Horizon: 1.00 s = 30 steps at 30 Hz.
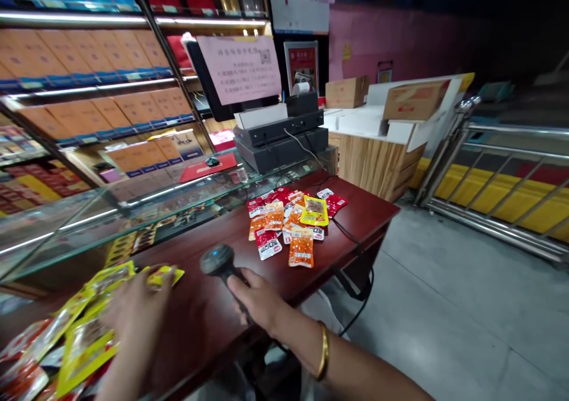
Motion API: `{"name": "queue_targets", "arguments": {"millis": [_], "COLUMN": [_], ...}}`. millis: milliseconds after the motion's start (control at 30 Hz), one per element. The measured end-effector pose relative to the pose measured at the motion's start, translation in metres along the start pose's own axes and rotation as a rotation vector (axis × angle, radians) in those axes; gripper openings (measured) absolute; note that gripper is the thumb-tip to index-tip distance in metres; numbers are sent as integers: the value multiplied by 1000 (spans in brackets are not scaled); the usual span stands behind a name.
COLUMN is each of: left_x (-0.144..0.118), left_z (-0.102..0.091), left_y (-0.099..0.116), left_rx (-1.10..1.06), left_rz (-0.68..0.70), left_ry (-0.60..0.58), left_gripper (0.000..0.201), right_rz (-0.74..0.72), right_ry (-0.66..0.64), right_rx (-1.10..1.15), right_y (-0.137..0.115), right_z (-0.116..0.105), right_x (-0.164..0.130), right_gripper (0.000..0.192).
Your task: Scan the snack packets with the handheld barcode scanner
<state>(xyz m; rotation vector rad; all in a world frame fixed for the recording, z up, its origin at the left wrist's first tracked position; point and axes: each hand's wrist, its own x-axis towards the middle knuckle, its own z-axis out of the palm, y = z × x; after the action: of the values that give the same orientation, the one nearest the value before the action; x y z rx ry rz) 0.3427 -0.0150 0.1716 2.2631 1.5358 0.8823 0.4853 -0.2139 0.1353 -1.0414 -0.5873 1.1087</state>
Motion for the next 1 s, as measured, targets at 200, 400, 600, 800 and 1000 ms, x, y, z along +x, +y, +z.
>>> {"name": "queue_targets", "arguments": {"millis": [200, 400, 600, 800, 1000], "left_x": [-54, -61, -58, -37, -38], "left_z": [86, 123, 121, 98, 79], "left_y": [119, 153, 154, 125, 85], "left_rx": [402, 477, 479, 427, 336], "left_rz": [378, 397, 329, 160, 108], "left_ry": [-269, -254, -292, -508, -401], "left_gripper": [41, 61, 53, 54, 32], "right_rz": [-80, -127, -107, -97, -70], "right_ry": [233, 344, 314, 270, 167], "right_rx": [58, 114, 124, 130, 92], "right_y": [-14, -26, -23, -16, -10], "right_z": [-53, -82, -85, -78, -58], "right_x": [-22, -37, -36, -35, -29], "right_gripper": [63, 57, 58, 56, 60]}}
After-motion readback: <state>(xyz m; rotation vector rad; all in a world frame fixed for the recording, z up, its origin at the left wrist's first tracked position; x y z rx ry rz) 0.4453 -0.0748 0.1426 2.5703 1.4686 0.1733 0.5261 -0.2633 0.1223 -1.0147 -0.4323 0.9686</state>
